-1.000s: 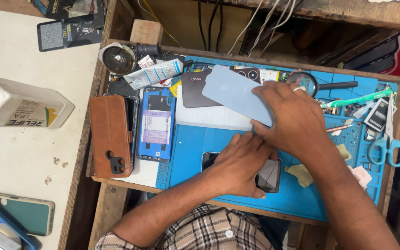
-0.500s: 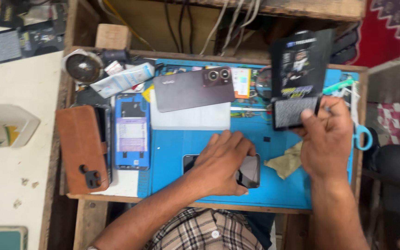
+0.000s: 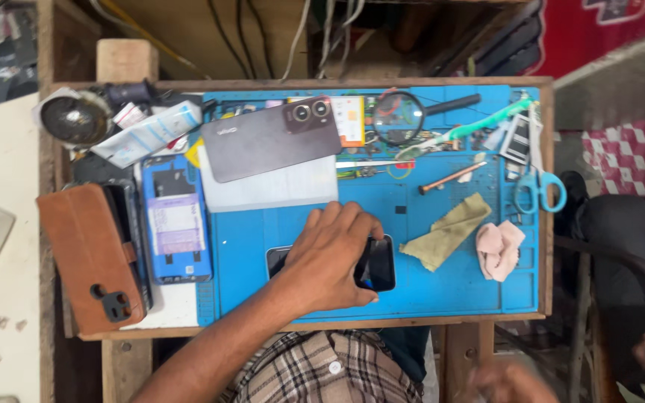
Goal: The person cleans a smartphone screen with a cloth, applies a screen protector using a squeegee card, and then places the phone into a brown leather case. The person handles the phone, cleaning cloth, squeegee card, and phone case during the process.
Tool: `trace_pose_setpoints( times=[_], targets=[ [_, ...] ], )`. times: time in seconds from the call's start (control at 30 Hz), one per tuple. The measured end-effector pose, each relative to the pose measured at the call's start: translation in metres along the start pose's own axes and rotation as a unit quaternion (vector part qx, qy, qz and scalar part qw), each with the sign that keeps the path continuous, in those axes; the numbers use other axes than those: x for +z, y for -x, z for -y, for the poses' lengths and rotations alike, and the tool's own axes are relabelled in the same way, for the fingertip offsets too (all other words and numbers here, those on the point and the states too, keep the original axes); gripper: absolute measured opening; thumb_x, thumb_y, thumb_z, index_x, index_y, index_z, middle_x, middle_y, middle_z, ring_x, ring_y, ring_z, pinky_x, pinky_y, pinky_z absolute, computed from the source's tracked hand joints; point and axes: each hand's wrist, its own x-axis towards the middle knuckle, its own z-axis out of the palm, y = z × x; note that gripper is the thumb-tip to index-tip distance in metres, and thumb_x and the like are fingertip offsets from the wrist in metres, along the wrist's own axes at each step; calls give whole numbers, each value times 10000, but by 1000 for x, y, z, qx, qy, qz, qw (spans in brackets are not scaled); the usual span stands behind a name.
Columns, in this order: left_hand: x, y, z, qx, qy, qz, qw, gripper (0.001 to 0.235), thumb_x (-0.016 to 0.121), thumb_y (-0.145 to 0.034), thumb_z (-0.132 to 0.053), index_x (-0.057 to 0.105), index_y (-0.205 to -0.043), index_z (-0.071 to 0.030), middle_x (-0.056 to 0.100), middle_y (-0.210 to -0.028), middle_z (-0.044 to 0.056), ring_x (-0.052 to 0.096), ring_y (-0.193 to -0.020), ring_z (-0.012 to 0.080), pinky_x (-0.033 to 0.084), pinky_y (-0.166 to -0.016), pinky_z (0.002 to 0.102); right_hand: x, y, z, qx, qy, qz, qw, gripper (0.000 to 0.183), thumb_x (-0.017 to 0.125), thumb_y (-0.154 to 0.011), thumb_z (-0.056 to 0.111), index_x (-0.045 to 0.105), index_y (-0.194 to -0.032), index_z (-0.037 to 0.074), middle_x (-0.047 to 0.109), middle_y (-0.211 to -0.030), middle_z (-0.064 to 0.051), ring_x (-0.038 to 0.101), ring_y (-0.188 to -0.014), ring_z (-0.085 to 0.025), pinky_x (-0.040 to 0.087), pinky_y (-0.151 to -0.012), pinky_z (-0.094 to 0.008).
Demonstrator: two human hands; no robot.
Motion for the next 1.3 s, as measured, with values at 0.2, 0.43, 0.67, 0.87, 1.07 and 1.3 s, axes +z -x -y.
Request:
trace_pose_setpoints(
  times=[0.2,0.43,0.67,0.87,1.07,1.3],
  targets=[
    [4,0,-3,-3,-15,-1,1000,806,973,-449,-298,593,-1136,-114,536,-1085,85,502,-1045,301,396,-880,417,79,-79,89,-360,-149,-71,918,506,602,-900,-72,462,-1382,-13,669,-1198,-131,709,-1029,-219,640,-774,-350],
    [7,2,-3,11,-16,-29,999,803,963,-449,-309,592,-1135,-117,555,-1084,73,520,-1035,292,400,-886,412,127,-90,139,-363,-77,-121,921,336,564,-993,-51,365,-1262,-17,722,-1035,-204,758,-799,-234,640,-665,-305],
    [7,1,-2,-2,-13,-12,1000,807,965,-451,-315,592,-1137,-110,552,-1089,76,521,-1028,289,401,-878,408,130,-92,132,-359,-81,-111,923,358,568,-978,-69,350,-1258,-21,712,-1041,-208,751,-833,-215,649,-697,-298],
    [4,4,-3,-1,-7,-19,1000,797,967,-447,-316,600,-1124,-110,555,-1094,77,522,-1044,293,400,-887,411,131,-91,131,-360,-67,-105,925,346,566,-978,-76,359,-1250,-19,708,-1041,-210,747,-849,-208,670,-724,-311],
    [6,4,1,11,0,-33,999,787,959,-449,-319,606,-1119,-105,556,-1102,78,521,-1048,294,404,-896,413,135,-89,133,-354,-74,-97,927,393,563,-974,-79,331,-1284,-11,703,-1067,-216,758,-855,-219,663,-709,-296],
    [6,6,4,14,11,-37,999,781,951,-452,-333,610,-1117,-108,561,-1100,75,524,-1052,292,406,-907,414,138,-87,134,-338,-60,-99,934,453,573,-966,-87,326,-1339,-14,699,-1064,-220,764,-838,-242,657,-680,-299]
  ],
)
